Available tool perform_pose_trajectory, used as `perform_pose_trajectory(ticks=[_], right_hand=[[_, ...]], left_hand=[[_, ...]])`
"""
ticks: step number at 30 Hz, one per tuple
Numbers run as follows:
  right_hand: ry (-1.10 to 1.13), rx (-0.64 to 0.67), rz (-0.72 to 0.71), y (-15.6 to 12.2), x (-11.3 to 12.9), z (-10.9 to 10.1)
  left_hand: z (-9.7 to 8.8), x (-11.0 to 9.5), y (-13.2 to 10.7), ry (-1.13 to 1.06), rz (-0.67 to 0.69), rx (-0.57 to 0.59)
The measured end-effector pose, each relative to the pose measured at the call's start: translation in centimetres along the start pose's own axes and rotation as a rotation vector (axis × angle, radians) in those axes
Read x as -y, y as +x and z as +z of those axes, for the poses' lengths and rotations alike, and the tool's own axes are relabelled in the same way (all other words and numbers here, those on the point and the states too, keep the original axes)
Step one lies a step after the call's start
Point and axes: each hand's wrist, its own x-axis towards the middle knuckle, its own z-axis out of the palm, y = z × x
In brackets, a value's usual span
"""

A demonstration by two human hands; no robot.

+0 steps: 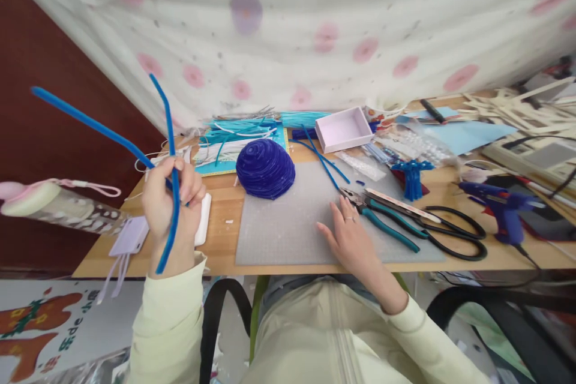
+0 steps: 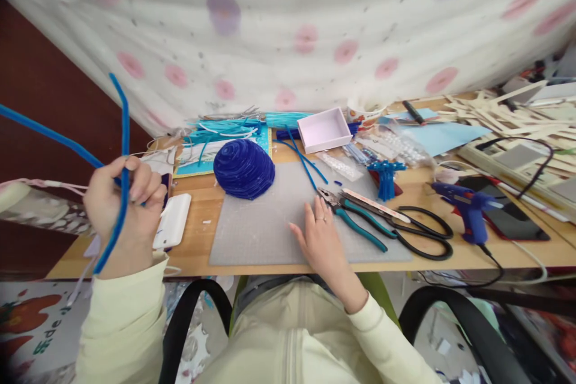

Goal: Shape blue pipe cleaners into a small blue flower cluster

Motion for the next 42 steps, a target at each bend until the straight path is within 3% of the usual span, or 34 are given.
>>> perform_pose_trajectory(ticks=[3, 6, 7, 8, 10, 11, 12, 13, 14, 18, 19, 20, 21, 22, 24, 26, 27, 28, 29, 32, 35, 37, 38, 40, 42], right_hand=[[-0.063, 0.032, 0.067, -1.2, 0.5, 0.4], [-0.046, 0.107, 0.216, -2.2, 4.8, 0.8], [0.015, 0.148, 0.197, -2.5, 6.9, 0.9], [0.129, 0.201, 0.054, -2.8, 9.0, 0.8], [0.427, 0.388, -0.563, -3.2, 12.5, 0.4], [0.507, 0.407, -0.774, -3.4, 13.4, 0.0], [0.540, 0.397, -0.864, -3.5, 13.6, -0.5], [0.536, 0.364, -0.845, -3.6, 13.0, -0.9], [0.500, 0.316, -0.719, -3.6, 11.8, -1.3], [0.184, 0.001, 0.115, -4.6, 5.1, -1.2], [0.105, -0.040, 0.256, -4.9, 4.5, -0.8], [0.077, -0.020, 0.308, -5.3, 4.8, -0.5], [0.116, 0.050, 0.266, -5.5, 5.9, -0.1], [0.230, 0.198, 0.092, -5.7, 7.7, 0.1], [0.530, 0.566, -0.538, -5.6, 11.8, 0.0], [0.657, 0.647, -0.813, -5.3, 14.5, -0.6], [0.685, 0.631, -0.871, -5.1, 14.9, -0.9], [0.672, 0.576, -0.840, -4.8, 14.5, -1.1], [0.612, 0.499, -0.721, -4.4, 13.4, -1.1], [0.226, 0.240, -0.067, -2.8, 9.5, -0.1], [0.113, 0.156, 0.164, -1.4, 9.5, 1.6], [0.288, 0.274, 0.002, -1.3, 12.1, 1.9], [0.480, 0.398, -0.206, -1.6, 13.5, 1.7], [0.898, 0.784, -0.588, -2.5, 15.3, 0.9], [1.015, 0.833, -0.616, -2.9, 14.8, 0.0]], left_hand=[[0.5, 0.3, -0.2, -0.002, -0.009, 0.013], [1.1, 0.2, -0.5, -0.003, -0.004, 0.005], [1.3, 0.1, -0.6, -0.001, -0.003, 0.002], [1.5, -0.1, -0.7, 0.000, -0.004, 0.001], [1.6, -0.5, -0.9, 0.008, -0.003, 0.003], [1.7, -0.7, -1.1, 0.010, 0.001, 0.002], [1.6, -0.9, -1.2, 0.011, 0.008, -0.004], [1.5, -1.0, -1.3, 0.011, 0.014, -0.014], [1.3, -1.0, -1.3, 0.008, 0.019, -0.024], [1.1, 0.0, -1.1, -0.038, -0.020, -0.014], [1.2, 0.4, -1.0, -0.051, -0.032, -0.004], [1.5, 0.7, -0.9, -0.060, -0.042, 0.004], [1.8, 0.9, -0.9, -0.064, -0.048, 0.008], [2.2, 1.1, -1.0, -0.065, -0.048, 0.009], [2.8, 1.0, -1.3, -0.057, -0.038, 0.017], [2.9, 0.5, -1.6, -0.048, -0.014, 0.034], [2.7, 0.3, -1.8, -0.045, 0.000, 0.039], [2.4, 0.0, -1.9, -0.044, 0.010, 0.039], [2.0, -0.2, -2.0, -0.042, 0.017, 0.035], [1.1, 0.0, -2.1, -0.034, 0.037, -0.006], [1.2, 1.1, -2.4, 0.042, 0.057, -0.080], [1.7, 2.0, -2.7, 0.110, 0.018, -0.105], [2.0, 2.5, -2.9, 0.127, -0.008, -0.104], [2.4, 3.5, -3.2, 0.136, -0.064, -0.082], [2.6, 4.6, -3.4, 0.136, -0.116, -0.057]])
